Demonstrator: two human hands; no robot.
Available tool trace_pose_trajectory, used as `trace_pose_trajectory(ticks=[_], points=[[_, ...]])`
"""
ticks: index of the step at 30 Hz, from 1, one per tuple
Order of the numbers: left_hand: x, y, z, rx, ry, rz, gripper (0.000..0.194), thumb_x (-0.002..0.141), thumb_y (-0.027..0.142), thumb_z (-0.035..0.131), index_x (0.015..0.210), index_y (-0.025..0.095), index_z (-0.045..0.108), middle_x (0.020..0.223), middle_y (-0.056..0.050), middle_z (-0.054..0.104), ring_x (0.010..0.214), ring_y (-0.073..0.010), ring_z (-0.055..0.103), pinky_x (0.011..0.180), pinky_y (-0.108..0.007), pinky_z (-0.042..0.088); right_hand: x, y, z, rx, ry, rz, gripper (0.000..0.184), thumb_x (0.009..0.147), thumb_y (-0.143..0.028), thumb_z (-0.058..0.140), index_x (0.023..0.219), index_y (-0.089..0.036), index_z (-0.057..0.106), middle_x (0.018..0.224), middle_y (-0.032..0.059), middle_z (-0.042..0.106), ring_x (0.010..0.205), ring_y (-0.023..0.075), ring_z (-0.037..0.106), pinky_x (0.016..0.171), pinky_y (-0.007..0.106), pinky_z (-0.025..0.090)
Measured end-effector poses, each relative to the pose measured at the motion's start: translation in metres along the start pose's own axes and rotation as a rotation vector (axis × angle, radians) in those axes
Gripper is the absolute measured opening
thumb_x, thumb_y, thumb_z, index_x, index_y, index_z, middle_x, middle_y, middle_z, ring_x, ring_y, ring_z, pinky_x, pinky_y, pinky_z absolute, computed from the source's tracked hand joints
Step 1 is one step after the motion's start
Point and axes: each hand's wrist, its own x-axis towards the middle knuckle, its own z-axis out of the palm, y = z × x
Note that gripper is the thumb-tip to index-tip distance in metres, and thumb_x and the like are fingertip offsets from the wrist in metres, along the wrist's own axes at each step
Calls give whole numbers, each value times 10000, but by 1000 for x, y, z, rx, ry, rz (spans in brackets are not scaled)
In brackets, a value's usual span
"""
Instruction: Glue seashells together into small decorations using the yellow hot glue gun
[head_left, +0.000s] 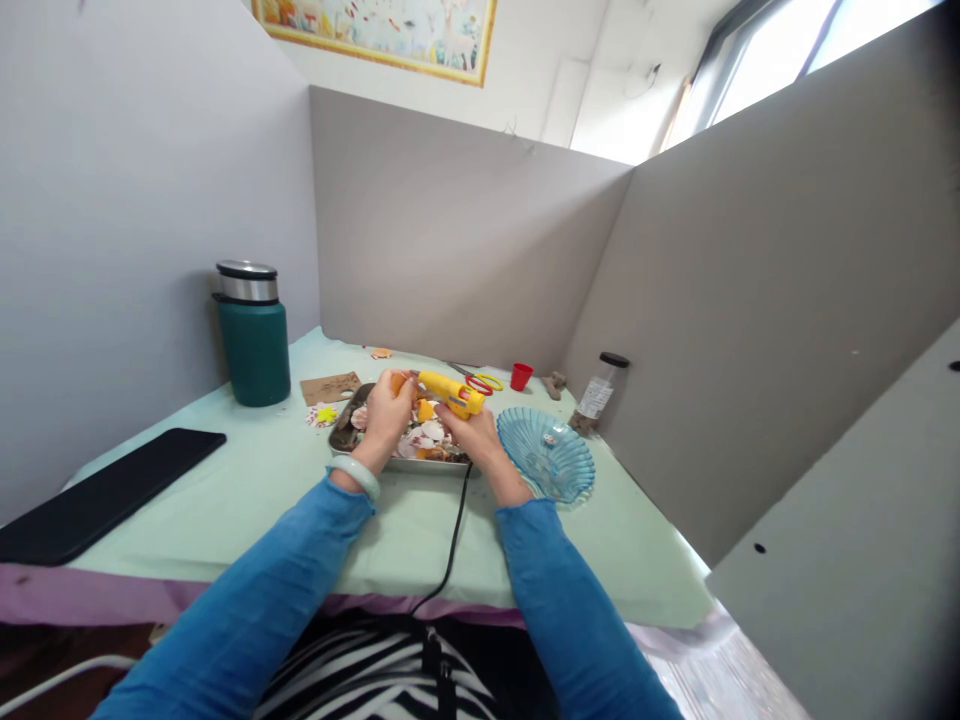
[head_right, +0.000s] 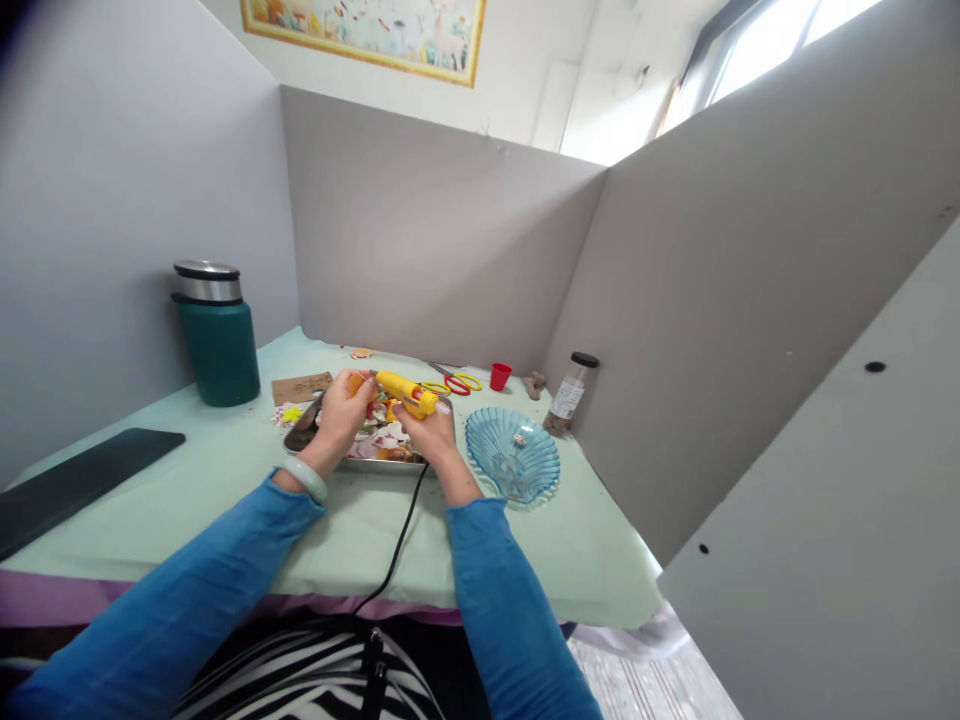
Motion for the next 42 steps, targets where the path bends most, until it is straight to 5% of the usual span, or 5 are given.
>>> trace_pose_trajectory(ticks=[13, 23, 42], points=[[-1, 3, 0, -59, 9, -24, 176, 770, 329, 671, 857, 203, 583, 627, 31, 564, 483, -123, 504, 457, -224, 369, 2, 5, 1, 39, -14, -19, 276, 697, -430, 736, 646, -173, 647, 521, -6, 600, 467, 121, 546, 455, 219, 401], [-2, 16, -1, -320, -117, -204, 236, 749, 300, 698, 875, 167, 549, 621, 46, 540, 439, -78, 478, 422, -197, 377, 0, 0, 0, 42, -12, 6, 202, 707, -369, 720, 686, -174, 672, 498, -27, 564, 510, 127, 543, 469, 215, 397], [-2, 7, 0, -48, -8, -52, 159, 776, 308, 660, 857, 194, 583, 620, 37, 565, 433, -110, 494, 428, -219, 368, 3, 5, 0, 4, 5, -55, 274, 678, -440, 746, 666, -181, 657, 590, -5, 616, 633, 167, 605, 547, 231, 443]])
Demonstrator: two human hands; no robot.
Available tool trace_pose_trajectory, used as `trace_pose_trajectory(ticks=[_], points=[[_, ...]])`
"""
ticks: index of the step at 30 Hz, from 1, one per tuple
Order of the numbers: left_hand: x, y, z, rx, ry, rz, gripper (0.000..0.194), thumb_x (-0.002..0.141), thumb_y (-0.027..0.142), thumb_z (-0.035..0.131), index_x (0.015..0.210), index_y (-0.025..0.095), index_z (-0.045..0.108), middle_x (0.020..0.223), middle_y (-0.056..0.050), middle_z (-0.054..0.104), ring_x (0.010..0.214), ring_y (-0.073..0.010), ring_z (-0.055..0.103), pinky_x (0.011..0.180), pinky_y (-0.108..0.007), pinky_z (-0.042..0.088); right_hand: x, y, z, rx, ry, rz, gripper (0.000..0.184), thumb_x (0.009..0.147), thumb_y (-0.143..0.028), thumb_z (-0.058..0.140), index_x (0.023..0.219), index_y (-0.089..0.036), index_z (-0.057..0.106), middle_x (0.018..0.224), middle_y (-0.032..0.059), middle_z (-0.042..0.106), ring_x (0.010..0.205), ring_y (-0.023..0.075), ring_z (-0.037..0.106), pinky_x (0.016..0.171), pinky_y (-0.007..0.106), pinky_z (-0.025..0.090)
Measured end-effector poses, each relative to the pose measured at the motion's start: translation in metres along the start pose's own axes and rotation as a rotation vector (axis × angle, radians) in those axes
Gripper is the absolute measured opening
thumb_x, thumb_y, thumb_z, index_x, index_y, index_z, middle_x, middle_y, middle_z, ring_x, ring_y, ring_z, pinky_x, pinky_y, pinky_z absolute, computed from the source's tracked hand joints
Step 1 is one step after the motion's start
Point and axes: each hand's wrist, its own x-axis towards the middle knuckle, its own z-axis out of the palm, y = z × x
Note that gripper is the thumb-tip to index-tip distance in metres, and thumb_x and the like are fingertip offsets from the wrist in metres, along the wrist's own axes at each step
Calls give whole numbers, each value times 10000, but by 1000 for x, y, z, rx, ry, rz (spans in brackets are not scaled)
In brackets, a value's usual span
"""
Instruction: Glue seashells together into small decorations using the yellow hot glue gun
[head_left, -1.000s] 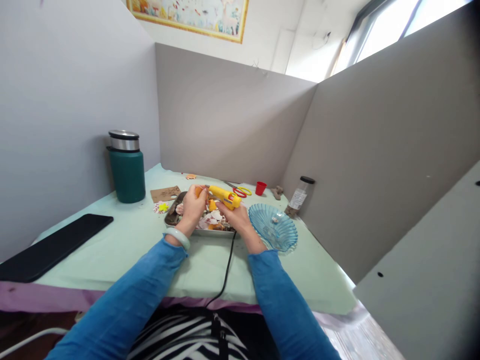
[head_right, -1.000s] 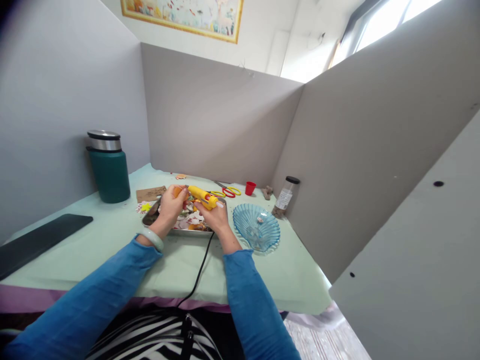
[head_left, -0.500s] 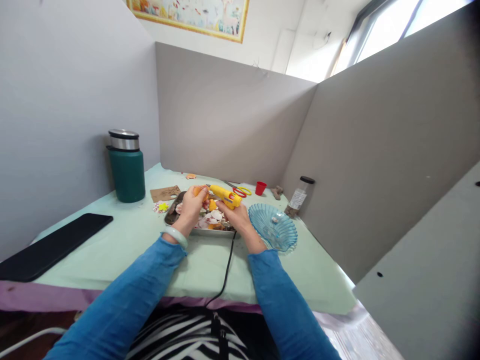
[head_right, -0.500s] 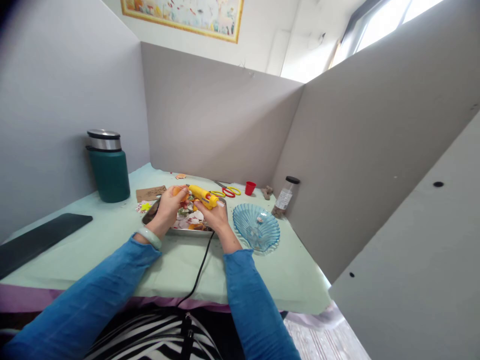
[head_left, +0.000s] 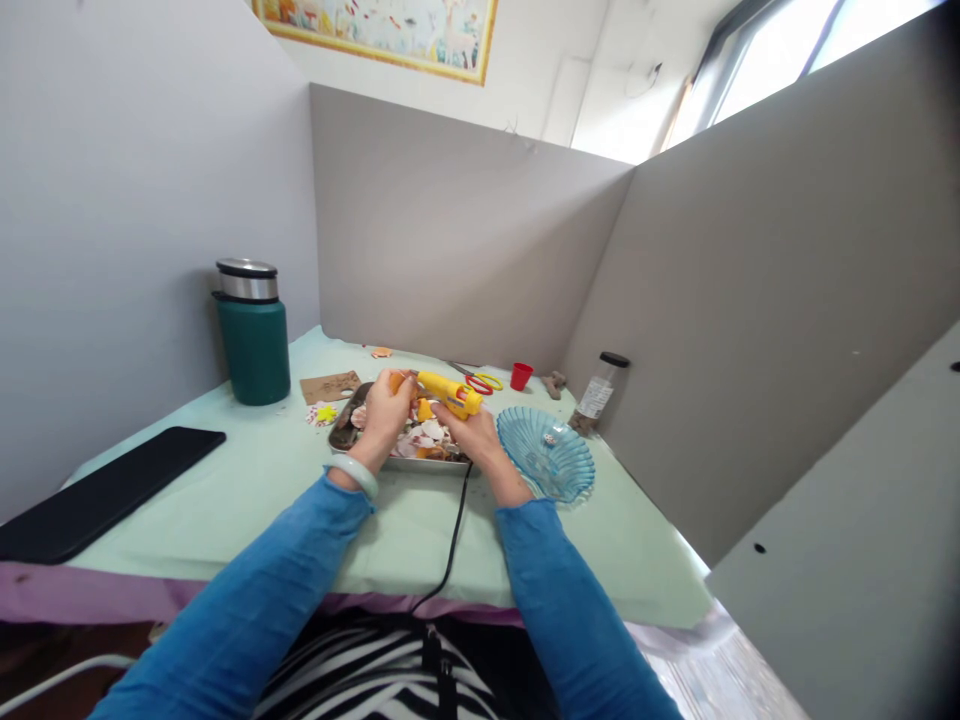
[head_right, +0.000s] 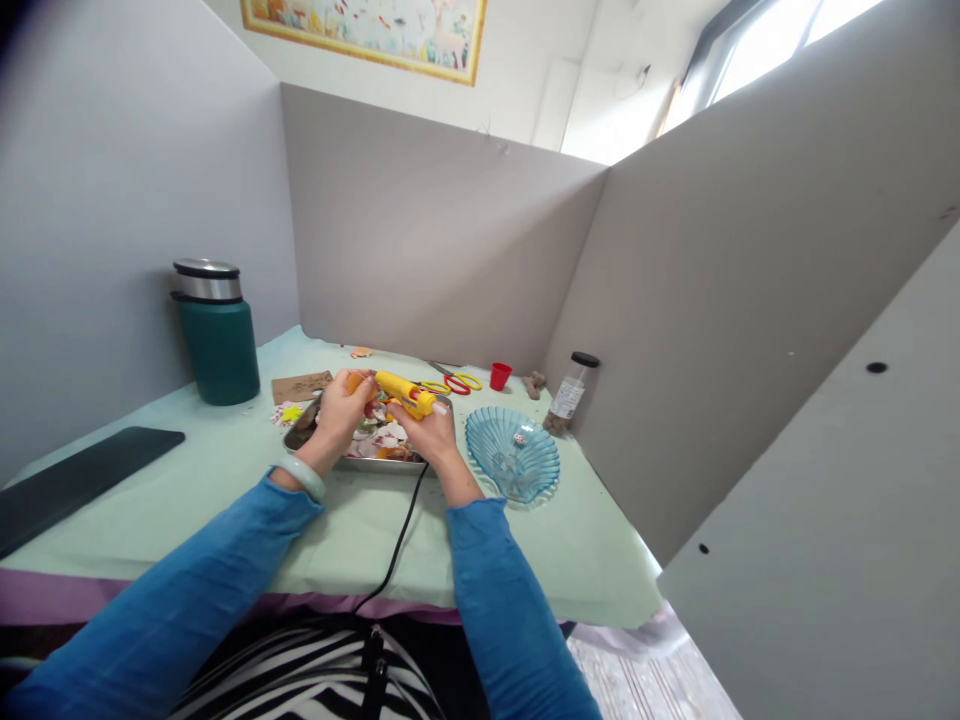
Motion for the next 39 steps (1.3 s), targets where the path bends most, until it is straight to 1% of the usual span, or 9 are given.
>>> trace_pose_trajectory(ticks=[6, 10, 13, 21, 25, 28, 32, 35, 39], points=[[2, -4, -2, 101, 19, 50, 129, 790, 305, 621, 860, 202, 588, 644, 23, 584, 529, -138, 532, 518, -232, 395, 0, 1, 0, -36, 1, 3, 268, 701, -428, 720, 730, -163, 686, 664, 13, 660, 662, 172, 622, 593, 241, 472], [4, -6, -2, 211, 37, 72, 131, 815, 314, 573, 880, 201, 588, 689, 9, 608, 599, -156, 564, 580, -250, 419, 0, 1, 1, -70, -6, 11, 325, 713, -452, 701, 817, -145, 710, 724, 29, 688, 701, 183, 641, 629, 254, 495], [4, -7, -2, 233, 39, 71, 159, 826, 331, 562, 905, 196, 590, 713, -1, 622, 624, -161, 579, 614, -263, 440, 0, 1, 0, -92, -1, 9, 343, 727, -463, 683, 846, -142, 718, 749, 41, 701, 735, 204, 658, 644, 268, 511], [3, -6, -1, 246, 35, 81, 147, 822, 330, 564, 883, 200, 592, 702, -3, 627, 634, -176, 599, 608, -272, 455, 1, 0, 0, -109, 4, 1, 311, 730, -434, 687, 831, -142, 720, 753, 38, 703, 736, 203, 665, 676, 272, 525], [4, -8, -1, 186, 57, 79, 146, 812, 328, 592, 880, 199, 596, 708, -7, 628, 633, -172, 595, 583, -262, 451, 1, -2, 0, -122, 18, 12, 282, 731, -398, 693, 848, -143, 727, 779, 39, 711, 768, 207, 676, 696, 272, 530], [4, -8, 0, 103, 46, 51, 155, 802, 326, 614, 880, 193, 593, 673, 7, 603, 544, -144, 551, 510, -245, 423, 0, -5, 0, -129, 25, 19, 272, 733, -385, 695, 857, -145, 731, 787, 42, 715, 785, 216, 682, 697, 275, 536], [3, -2, 1, -78, 19, -22, 165, 788, 307, 623, 873, 182, 557, 640, 25, 567, 463, -112, 503, 431, -223, 392, -1, -7, 0, -145, 28, 32, 264, 735, -376, 696, 861, -148, 734, 783, 39, 714, 785, 217, 683, 693, 272, 536], [3, 3, 1, -180, 8, -64, 167, 775, 277, 629, 873, 172, 544, 613, 30, 556, 454, -106, 500, 422, -214, 397, 0, -5, 0, -175, 26, 44, 257, 740, -368, 691, 862, -145, 734, 778, 36, 712, 779, 213, 680, 683, 263, 531], [3, 5, -1, -215, 2, -72, 160, 769, 262, 632, 862, 173, 537, 598, 35, 546, 447, -98, 489, 422, -208, 399, 0, -4, 0, -170, 19, 50, 249, 739, -362, 694, 851, -143, 731, 772, 35, 712, 762, 207, 677, 670, 257, 529]])
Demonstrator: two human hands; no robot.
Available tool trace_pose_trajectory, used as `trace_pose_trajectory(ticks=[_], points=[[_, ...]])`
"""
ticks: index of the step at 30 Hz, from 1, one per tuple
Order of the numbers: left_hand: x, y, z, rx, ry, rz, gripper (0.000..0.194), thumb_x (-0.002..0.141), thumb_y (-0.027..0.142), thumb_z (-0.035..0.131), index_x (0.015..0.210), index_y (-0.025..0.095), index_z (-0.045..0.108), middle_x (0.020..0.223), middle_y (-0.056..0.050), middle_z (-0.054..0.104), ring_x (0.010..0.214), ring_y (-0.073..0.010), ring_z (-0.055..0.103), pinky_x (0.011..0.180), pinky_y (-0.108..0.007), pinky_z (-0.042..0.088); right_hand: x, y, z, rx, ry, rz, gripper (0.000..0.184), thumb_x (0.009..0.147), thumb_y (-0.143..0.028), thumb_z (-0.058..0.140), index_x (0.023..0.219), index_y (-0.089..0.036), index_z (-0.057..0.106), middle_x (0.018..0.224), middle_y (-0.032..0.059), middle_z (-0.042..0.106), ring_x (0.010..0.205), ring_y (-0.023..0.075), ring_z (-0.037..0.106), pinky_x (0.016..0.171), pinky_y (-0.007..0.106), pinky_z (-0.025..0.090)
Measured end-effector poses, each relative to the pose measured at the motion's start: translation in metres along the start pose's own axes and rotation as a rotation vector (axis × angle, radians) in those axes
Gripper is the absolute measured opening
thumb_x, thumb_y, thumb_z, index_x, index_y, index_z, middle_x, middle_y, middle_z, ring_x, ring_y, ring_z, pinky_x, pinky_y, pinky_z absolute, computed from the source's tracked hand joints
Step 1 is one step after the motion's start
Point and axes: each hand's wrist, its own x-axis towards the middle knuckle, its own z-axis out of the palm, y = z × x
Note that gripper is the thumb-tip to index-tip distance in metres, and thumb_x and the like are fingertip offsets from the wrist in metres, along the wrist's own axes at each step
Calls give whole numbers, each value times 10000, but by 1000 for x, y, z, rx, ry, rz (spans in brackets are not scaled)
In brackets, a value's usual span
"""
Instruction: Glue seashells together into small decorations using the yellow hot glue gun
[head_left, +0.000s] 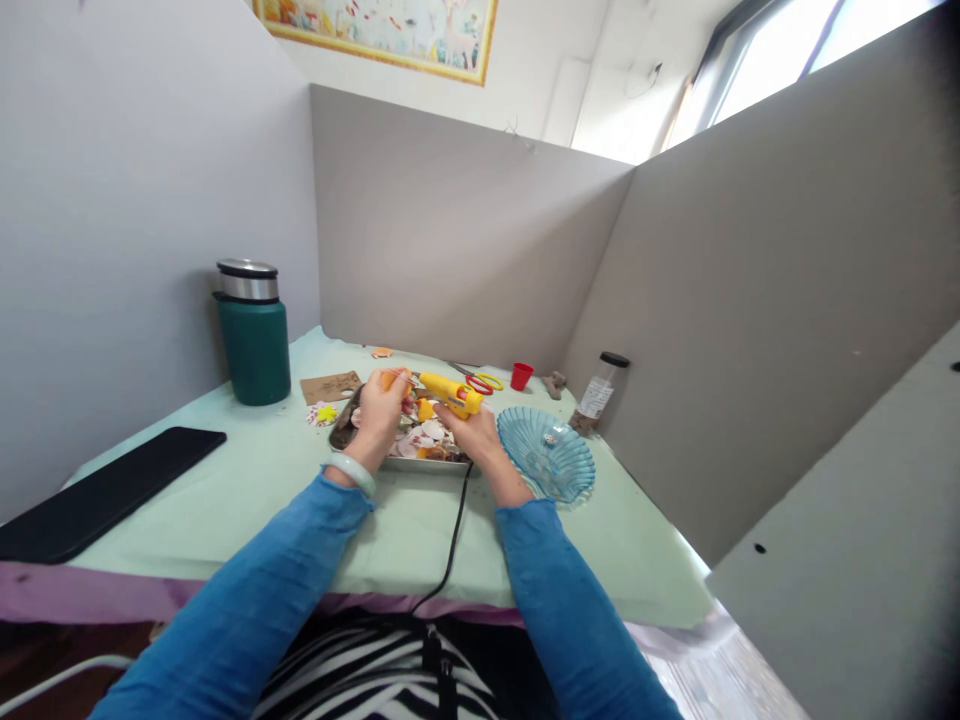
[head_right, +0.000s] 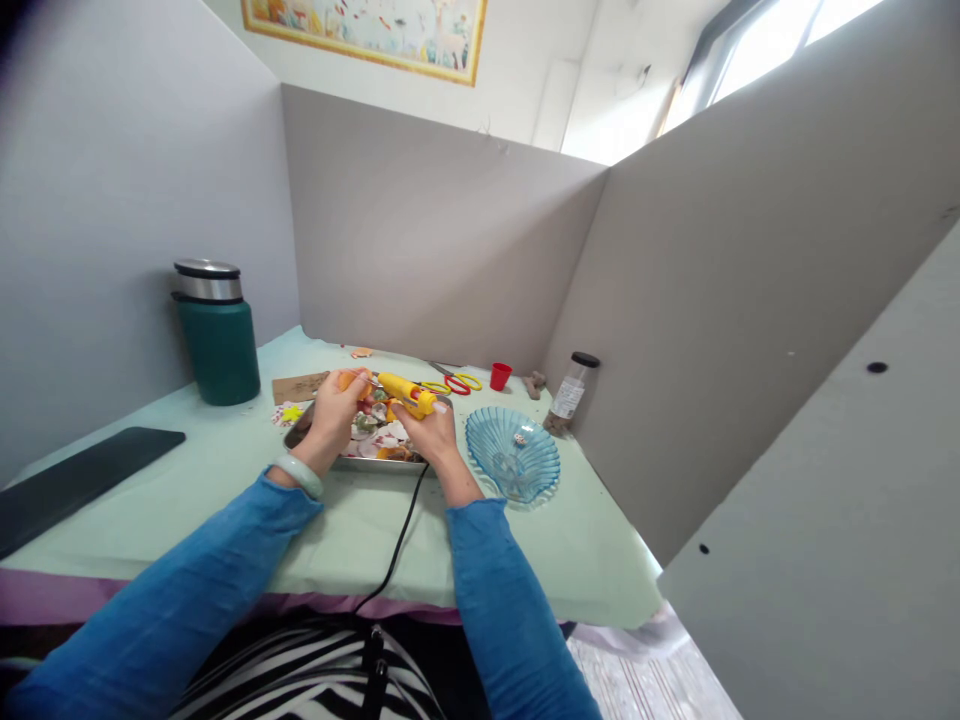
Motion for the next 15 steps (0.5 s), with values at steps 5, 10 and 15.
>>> trace_pose_trajectory(ticks=[5, 10, 15], points=[[2, -6, -2, 63, 19, 45, 178, 779, 306, 639, 866, 184, 543, 649, 20, 568, 466, -103, 499, 439, -217, 400, 1, 1, 0, 28, -1, -2, 217, 721, -346, 704, 813, -151, 722, 759, 27, 710, 755, 207, 679, 678, 262, 532], [6, -10, -5, 282, 88, 143, 149, 802, 319, 619, 876, 200, 569, 665, 16, 580, 524, -127, 530, 510, -233, 417, 3, 8, 4, 49, 11, -50, 238, 723, -375, 687, 790, -148, 710, 763, 38, 719, 750, 211, 683, 673, 269, 529], [5, -5, -6, 331, 102, 144, 141, 814, 320, 583, 889, 201, 570, 660, 19, 579, 518, -134, 532, 523, -240, 420, 4, 12, 6, 31, 12, -57, 264, 717, -403, 682, 803, -154, 705, 774, 41, 730, 756, 213, 691, 688, 276, 529]])
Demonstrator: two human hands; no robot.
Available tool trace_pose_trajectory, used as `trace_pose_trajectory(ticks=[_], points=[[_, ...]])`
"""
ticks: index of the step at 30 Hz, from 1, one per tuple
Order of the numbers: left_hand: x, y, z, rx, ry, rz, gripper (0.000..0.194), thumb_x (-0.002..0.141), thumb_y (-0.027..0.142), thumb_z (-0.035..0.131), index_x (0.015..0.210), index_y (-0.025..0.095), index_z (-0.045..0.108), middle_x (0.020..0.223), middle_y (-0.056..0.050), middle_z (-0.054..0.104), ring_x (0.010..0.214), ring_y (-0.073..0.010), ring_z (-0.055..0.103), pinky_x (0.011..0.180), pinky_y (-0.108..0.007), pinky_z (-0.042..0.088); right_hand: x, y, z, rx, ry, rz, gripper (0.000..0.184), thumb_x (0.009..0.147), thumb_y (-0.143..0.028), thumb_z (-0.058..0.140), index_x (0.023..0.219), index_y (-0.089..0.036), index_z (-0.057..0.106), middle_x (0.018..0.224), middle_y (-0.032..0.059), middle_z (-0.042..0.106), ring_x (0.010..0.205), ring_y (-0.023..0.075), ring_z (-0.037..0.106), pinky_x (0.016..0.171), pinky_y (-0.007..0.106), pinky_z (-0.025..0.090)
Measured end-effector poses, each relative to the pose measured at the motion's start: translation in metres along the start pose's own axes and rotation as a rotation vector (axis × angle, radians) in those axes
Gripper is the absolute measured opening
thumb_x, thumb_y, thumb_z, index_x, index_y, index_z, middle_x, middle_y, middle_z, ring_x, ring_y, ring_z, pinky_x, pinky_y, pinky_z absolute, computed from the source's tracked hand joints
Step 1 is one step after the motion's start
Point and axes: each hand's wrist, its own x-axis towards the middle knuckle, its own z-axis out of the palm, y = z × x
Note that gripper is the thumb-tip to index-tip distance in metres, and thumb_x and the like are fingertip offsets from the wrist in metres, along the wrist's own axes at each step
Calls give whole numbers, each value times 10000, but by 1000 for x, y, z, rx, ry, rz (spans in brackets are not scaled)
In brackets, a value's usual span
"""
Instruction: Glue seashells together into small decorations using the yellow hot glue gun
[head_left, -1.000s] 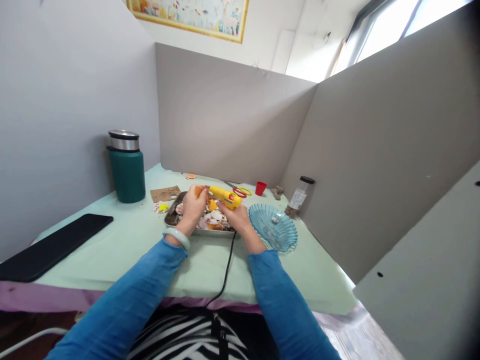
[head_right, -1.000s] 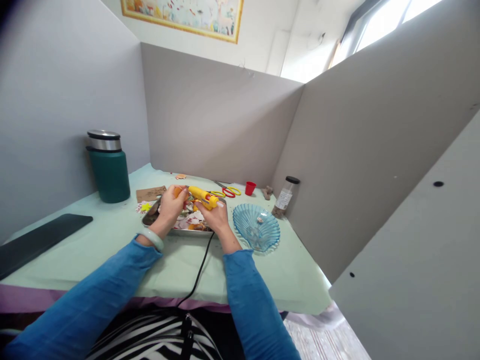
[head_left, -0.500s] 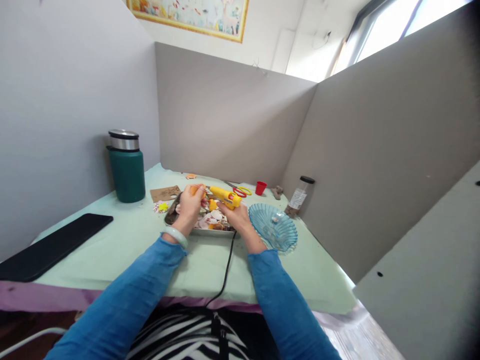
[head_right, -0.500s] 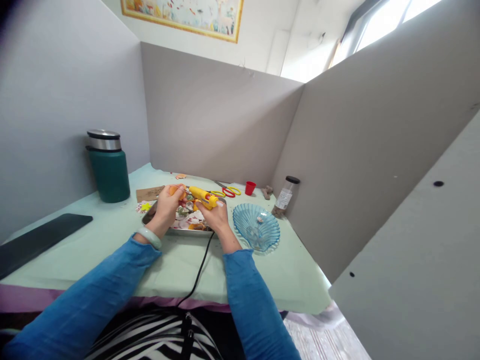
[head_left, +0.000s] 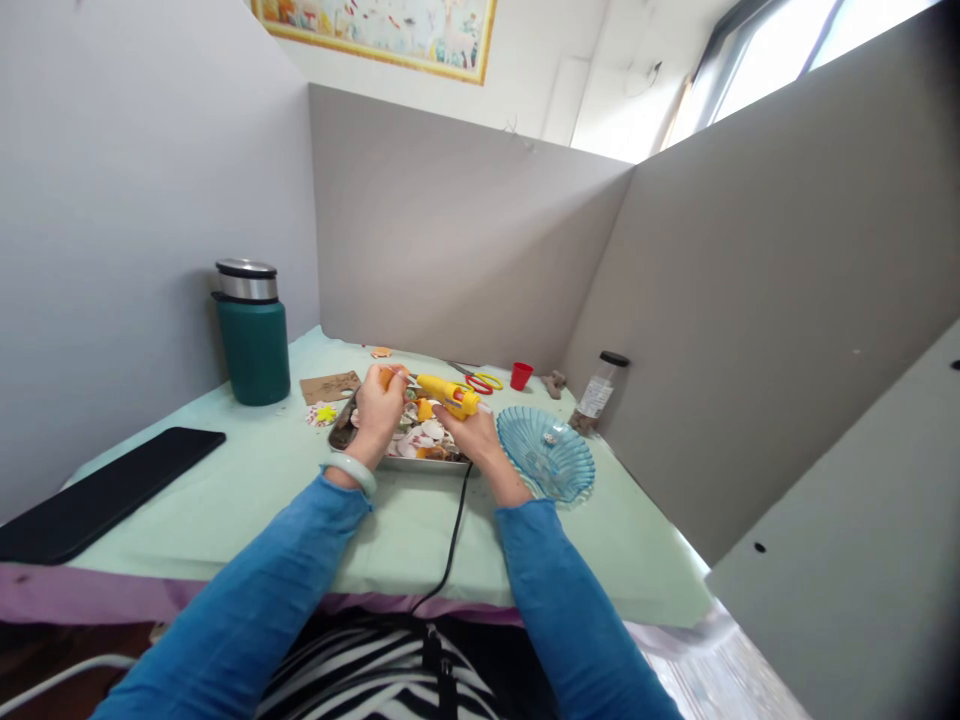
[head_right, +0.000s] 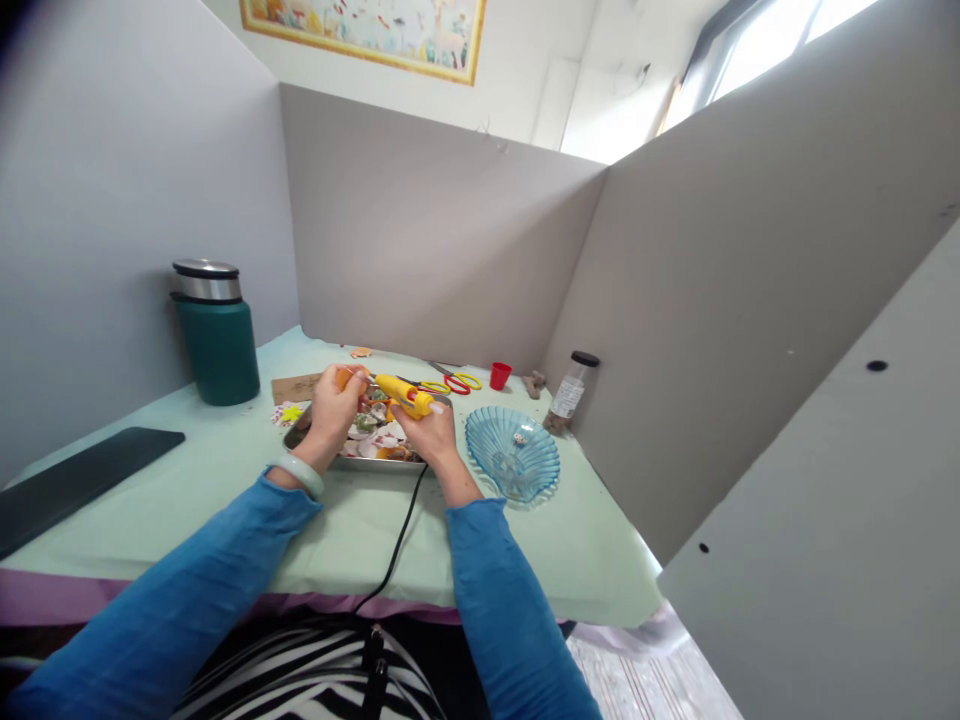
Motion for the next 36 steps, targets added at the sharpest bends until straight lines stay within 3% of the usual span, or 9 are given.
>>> trace_pose_trajectory(ticks=[15, 22, 28, 36], points=[[-1, 0, -1, 31, -17, 25, 108, 795, 293, 622, 862, 212, 598, 683, 5, 598, 635, -175, 582, 607, -259, 445, 0, -2, -1, 10, 0, -11, 297, 736, -416, 674, 844, -142, 714, 816, 51, 738, 798, 214, 696, 715, 274, 531], [-2, 3, -1, 55, -6, 19, 112, 829, 319, 579, 868, 214, 577, 635, 19, 566, 557, -161, 535, 567, -254, 406, -1, -4, -1, 5, -2, 7, 279, 728, -406, 677, 819, -145, 707, 790, 48, 730, 778, 214, 693, 691, 271, 524], [-1, -1, 0, 70, -1, 45, 128, 815, 323, 593, 868, 207, 589, 718, -2, 604, 578, -149, 547, 558, -246, 417, -2, -6, -2, -5, -8, 4, 274, 728, -396, 667, 839, -149, 708, 812, 45, 736, 779, 207, 691, 708, 273, 528], [-1, 8, -1, -360, -128, -211, 225, 733, 307, 669, 866, 182, 539, 697, 18, 560, 509, -99, 508, 468, -218, 413, -3, -10, -5, -18, 8, 49, 290, 730, -404, 674, 861, -149, 720, 792, 41, 727, 771, 207, 683, 679, 264, 533]])
